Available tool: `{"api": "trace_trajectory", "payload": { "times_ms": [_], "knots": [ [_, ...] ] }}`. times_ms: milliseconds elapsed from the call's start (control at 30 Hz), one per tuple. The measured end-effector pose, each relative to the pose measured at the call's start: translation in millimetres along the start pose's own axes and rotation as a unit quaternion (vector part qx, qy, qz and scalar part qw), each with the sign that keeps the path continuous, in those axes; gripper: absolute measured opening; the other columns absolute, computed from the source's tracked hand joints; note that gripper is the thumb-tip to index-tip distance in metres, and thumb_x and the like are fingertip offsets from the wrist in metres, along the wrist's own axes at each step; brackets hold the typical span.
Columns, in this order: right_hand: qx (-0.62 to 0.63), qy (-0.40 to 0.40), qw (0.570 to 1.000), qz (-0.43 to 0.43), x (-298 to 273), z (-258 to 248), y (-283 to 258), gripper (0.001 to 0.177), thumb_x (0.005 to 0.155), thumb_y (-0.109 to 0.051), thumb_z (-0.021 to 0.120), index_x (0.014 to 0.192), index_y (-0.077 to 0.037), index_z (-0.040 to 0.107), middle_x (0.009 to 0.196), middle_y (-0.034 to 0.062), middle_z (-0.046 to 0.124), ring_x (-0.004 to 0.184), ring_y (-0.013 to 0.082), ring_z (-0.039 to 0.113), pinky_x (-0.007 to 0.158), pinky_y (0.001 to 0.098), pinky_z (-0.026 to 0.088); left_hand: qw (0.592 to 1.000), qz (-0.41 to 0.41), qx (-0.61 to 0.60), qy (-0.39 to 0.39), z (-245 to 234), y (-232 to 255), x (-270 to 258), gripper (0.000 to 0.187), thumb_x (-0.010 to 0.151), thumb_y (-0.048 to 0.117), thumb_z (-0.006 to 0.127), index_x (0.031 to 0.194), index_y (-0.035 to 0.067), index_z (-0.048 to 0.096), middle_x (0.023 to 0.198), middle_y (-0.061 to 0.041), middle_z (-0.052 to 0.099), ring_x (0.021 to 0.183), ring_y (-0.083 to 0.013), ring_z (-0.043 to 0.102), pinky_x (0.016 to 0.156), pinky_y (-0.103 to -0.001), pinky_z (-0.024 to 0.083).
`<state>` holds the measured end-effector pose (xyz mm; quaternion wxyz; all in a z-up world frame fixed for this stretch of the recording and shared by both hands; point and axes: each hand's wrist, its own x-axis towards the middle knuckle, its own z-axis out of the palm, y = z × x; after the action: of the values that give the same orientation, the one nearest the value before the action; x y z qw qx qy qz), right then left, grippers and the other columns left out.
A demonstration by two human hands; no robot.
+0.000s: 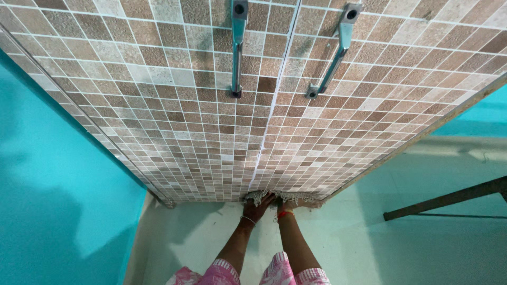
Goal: The person wipes the top, front, and sides of a tiled cabinet using a cloth, moving it repeatedly across the surfaces and around the handles.
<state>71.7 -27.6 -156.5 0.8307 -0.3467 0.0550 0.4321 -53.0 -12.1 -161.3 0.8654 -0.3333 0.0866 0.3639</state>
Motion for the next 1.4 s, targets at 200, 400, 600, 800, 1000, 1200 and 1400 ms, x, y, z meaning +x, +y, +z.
{"api": "trace_trajectory", "payload": {
  "times_ms": [200,400,600,800,1000,1200,1400],
  "knots": [
    [0.022,-0.022,0.999,-0.024,14,0,-3,0.073,0.104,-0.06,0.037,0.158,-0.012,0.033,0.161,0.0147,0.035,0.144,0.0368,0.036,0.119,0.0531,0.031,0.43,0.263,0.827,-0.248,3,-1,-3,0.052,0.097,0.016,0.056,0.147,0.006,0.054,0.155,-0.016,0.05,0.141,-0.0312,0.046,0.116,-0.047,0.043],
    [0.23,-0.188,0.926,-0.233,26,1,-45,0.074,0.109,-0.062,0.037,0.161,-0.011,0.029,0.166,0.0153,0.025,0.151,0.0353,0.025,0.125,0.052,0.021,-0.077,0.491,0.837,-0.229,2,-26,22,0.042,0.1,0.013,0.065,0.141,0.004,0.057,0.154,-0.011,0.052,0.146,-0.0247,0.048,0.112,-0.041,0.05],
    [0.673,-0.646,0.353,-0.078,34,46,-144,0.075,0.113,-0.063,0.038,0.164,-0.01,0.025,0.172,0.0158,0.015,0.158,0.0339,0.015,0.13,0.0508,0.01,-0.017,0.557,0.783,-0.275,25,-75,47,0.043,0.107,0.014,0.068,0.149,0.007,0.061,0.167,-0.007,0.042,0.154,-0.0179,0.05,0.122,-0.038,0.049],
    [0.669,-0.711,0.216,0.005,-10,127,-202,0.077,0.118,-0.065,0.038,0.167,-0.009,0.02,0.177,0.0163,0.006,0.164,0.0324,0.004,0.135,0.0497,-0.001,-0.156,0.691,0.682,-0.179,115,-138,-12,0.06,0.09,0.053,0.079,0.136,0.016,0.067,0.157,-0.004,0.046,0.134,-0.0194,0.055,0.093,-0.045,0.049],
    [0.655,-0.698,0.287,-0.039,1,101,-184,0.081,0.114,-0.068,0.042,0.167,-0.009,0.022,0.178,0.0154,0.009,0.165,0.0306,0.004,0.134,0.0521,0.002,-0.178,0.716,0.648,-0.187,95,-121,8,0.057,0.087,0.057,0.083,0.127,0.018,0.07,0.155,-0.003,0.049,0.129,-0.0149,0.057,0.085,-0.047,0.044],
    [0.704,-0.679,0.172,0.119,23,32,-108,0.084,0.113,-0.073,0.022,0.172,-0.014,0.011,0.178,0.013,0.004,0.163,0.0289,0.005,0.134,0.0524,0.0,-0.178,0.625,0.733,-0.202,18,-50,36,0.038,0.094,0.053,0.084,0.119,0.028,0.071,0.155,0.004,0.054,0.139,-0.0063,0.058,0.071,-0.041,0.046],
    [0.721,-0.66,0.193,0.081,35,75,-133,0.093,0.111,-0.076,0.02,0.173,-0.007,0.012,0.176,0.0209,0.012,0.162,0.0361,0.011,0.131,0.0593,0.002,-0.249,0.653,0.692,-0.18,27,-57,26,0.036,0.085,0.046,0.081,0.115,0.028,0.072,0.145,0.004,0.051,0.133,-0.0132,0.057,0.074,-0.052,0.046]
  ]
}}
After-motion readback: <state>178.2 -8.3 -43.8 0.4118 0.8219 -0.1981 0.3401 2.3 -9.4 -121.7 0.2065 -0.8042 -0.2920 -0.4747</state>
